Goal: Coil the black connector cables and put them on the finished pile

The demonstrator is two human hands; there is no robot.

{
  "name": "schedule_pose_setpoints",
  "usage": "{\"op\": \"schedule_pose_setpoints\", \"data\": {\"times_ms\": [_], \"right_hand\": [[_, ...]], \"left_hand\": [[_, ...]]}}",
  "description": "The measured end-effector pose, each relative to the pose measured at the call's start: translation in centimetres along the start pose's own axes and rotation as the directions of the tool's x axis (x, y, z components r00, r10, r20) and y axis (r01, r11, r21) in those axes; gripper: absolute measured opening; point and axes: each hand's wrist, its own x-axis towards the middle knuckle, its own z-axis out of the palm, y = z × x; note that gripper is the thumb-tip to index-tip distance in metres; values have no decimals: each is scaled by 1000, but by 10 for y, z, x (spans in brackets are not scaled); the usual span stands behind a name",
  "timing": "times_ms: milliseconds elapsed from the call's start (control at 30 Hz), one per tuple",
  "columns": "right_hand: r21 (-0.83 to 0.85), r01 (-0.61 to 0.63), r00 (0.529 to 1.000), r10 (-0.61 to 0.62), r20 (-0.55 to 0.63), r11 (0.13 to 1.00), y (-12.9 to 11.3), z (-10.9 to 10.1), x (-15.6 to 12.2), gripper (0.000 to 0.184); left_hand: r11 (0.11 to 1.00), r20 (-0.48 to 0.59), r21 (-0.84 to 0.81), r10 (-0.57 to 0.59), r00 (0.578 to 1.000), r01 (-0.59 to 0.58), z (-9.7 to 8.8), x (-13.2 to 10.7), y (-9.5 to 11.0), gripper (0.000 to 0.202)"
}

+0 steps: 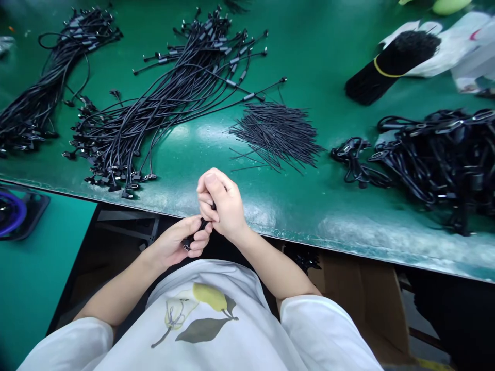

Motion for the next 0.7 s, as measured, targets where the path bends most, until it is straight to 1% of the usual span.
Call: {"op": "schedule_pose_setpoints", "data": {"times_ms": [33, 67, 100, 133, 167, 200, 233, 267, 300, 333, 367, 400, 467, 533, 600, 633, 700], "right_hand": [[-78, 36, 999, -35, 19, 996, -1, -5, -2, 31], [-192, 96, 995, -89, 43, 977, -4, -11, -4, 24], [-342, 186, 982, -168, 81, 921, -9, -17, -6, 16], [-512, 299, 954, -265, 141, 805, -15, -24, -9, 9], [-663, 423, 901, -361, 239, 617, -21, -30, -11, 8], [-760, 531, 829, -415, 375, 375, -28, -35, -15, 13], [-783, 610, 753, -396, 525, 123, -34, -39, -18, 19], [-743, 663, 690, -309, 654, -93, -39, -42, -21, 24], [-671, 699, 647, -181, 741, -249, -42, -44, -25, 27], [-598, 721, 625, -43, 779, -349, -43, -45, -28, 27], [-544, 731, 622, 73, 780, -412, -42, -46, -30, 24], [-510, 731, 629, 158, 761, -453, -40, -47, -33, 22], [-462, 735, 632, 253, 733, -497, -35, -48, -38, 26], [-414, 750, 610, 296, 735, -516, -32, -48, -43, 29], [-365, 768, 571, 305, 762, -526, -32, -49, -46, 28], [-353, 775, 557, 303, 773, -525, -33, -50, -46, 26], [-358, 777, 550, 282, 786, -518, -33, -53, -43, 23]], "left_hand": [[1000, 5, 23, 4, 1000, -5, -1, -1, 1, 36], [998, 4, 55, 12, 1000, -12, -1, -2, 2, 36], [995, -7, 93, 24, 1000, -23, -2, -3, 3, 37], [990, -33, 138, 44, 998, -39, -3, -4, 4, 37], [980, -67, 189, 72, 995, -59, -4, -5, 5, 38], [966, -101, 246, 105, 989, -77, -6, -6, 6, 39], [945, -126, 315, 134, 983, -88, -7, -7, 7, 40], [914, -138, 395, 155, 978, -89, -9, -7, 8, 41], [872, -131, 483, 163, 978, -80, -10, -6, 9, 42], [817, -108, 572, 159, 981, -69, -11, -6, 10, 43], [754, -80, 655, 144, 986, -56, -11, -6, 11, 44], [689, -57, 724, 121, 991, -42, -11, -6, 11, 45], [590, -30, 807, 65, 997, -14, -9, -8, 11, 45], [538, -30, 843, 2, 1000, 25, -8, -11, 10, 44], [499, -33, 865, -50, 998, 54, -7, -14, 9, 42], [465, -35, 884, -57, 998, 58, -7, -14, 8, 41], [348, -36, 937, -20, 999, 41, -6, -13, 8, 38]]}}
